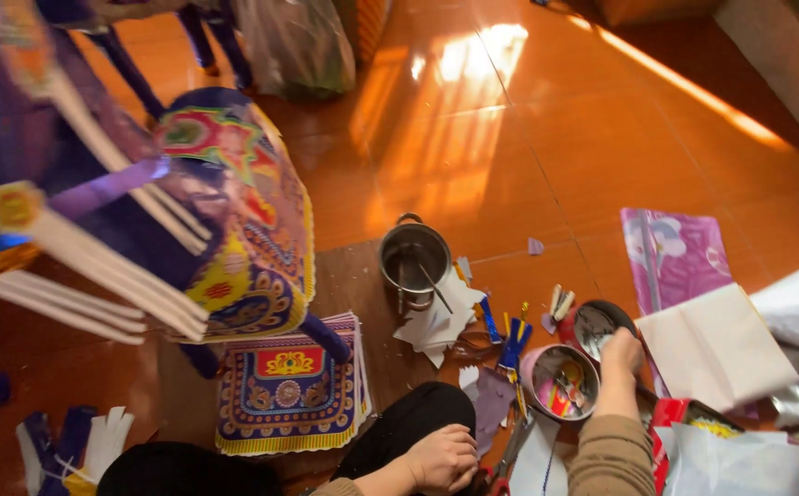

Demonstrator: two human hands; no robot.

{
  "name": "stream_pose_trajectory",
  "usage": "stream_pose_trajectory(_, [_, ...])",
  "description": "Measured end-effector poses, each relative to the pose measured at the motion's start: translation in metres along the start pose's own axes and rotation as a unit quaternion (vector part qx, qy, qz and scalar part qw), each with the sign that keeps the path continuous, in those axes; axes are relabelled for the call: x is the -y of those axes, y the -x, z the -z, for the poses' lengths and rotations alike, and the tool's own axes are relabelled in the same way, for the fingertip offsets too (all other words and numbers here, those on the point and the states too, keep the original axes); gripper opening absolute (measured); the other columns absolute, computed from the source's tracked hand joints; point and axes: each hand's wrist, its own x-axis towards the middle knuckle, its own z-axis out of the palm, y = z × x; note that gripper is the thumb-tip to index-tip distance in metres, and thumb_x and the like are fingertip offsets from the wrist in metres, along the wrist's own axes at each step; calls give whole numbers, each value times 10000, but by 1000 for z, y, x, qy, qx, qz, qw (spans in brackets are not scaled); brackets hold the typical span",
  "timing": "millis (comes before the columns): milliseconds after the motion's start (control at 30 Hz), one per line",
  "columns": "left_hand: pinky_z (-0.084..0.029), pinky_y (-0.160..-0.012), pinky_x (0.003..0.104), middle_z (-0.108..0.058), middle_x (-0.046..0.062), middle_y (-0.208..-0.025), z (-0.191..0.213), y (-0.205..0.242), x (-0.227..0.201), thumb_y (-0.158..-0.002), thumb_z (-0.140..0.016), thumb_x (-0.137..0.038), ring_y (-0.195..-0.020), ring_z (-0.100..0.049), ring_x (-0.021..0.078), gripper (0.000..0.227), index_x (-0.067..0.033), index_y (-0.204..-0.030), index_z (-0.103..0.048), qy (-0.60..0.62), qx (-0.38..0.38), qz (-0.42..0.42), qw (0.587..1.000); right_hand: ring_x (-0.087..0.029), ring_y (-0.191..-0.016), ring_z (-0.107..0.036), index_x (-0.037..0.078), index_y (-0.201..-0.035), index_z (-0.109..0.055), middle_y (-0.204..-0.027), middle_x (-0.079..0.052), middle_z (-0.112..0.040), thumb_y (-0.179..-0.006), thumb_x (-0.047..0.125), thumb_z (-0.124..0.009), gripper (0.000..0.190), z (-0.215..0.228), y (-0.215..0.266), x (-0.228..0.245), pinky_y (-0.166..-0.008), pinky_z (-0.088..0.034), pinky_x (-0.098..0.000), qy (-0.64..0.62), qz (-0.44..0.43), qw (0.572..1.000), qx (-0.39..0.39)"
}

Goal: Decorating a blue horse figure by cutting and pasting colorful patterned paper strips onto its surface.

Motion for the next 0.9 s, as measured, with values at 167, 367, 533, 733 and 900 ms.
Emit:
stream_pose_trajectory(167, [-427,-1050,406,-677,139,-937,-3,11,-4,-912,-599,-109,-963,-620,306,167,-14,-785,-650,-15,-13,-5,1000,-404,-934,-686,35,-1067,-737,-1023,-222,-740,-915,39,-597,206,26,18,5,-804,-534,-494,-26,-6,999,-20])
stream_pose_trajectory(367, [-386,-1119,429,-699,123,-997,5,20,-12,-936,-565,-134,-1053,-628,296,201,-23,-818,-684,-21,22,28,999,-355,-793,-685,-33,-1003,-765,-932,-230,-733,-1023,96,-589,220,42,26,8,-729,-550,-443,-120,8,985,-124])
stream_pose_trajectory(533, [-280,-1241,488,-688,73,-1227,-4,48,-1,-898,-562,-203,-1300,-548,282,273,-68,-1075,-722,3,79,113,990,-91,-580,-572,30,-985,-693,-752,-16,-613,-990,78,-586,117,13,28,19,-498,-476,-218,-482,22,866,-130])
stream_pose_trajectory(733, [-478,-991,304,-711,16,-1147,88,93,-27,-971,-539,-378,-1032,-652,178,360,-115,-1139,-719,264,61,396,877,-45,-765,-545,96,-1112,-641,-950,35,-620,-971,129,-630,145,-17,149,99,-673,-426,-149,-650,174,728,134])
stream_pose_trajectory(900, [-412,-1087,391,-586,117,-1364,154,174,-43,-935,-472,-284,-1249,-554,256,446,-80,-1309,-603,238,-30,527,815,-166,-677,-534,-3,-1101,-569,-852,-78,-559,-988,130,-632,186,-86,254,166,-578,-458,-273,-614,93,685,381])
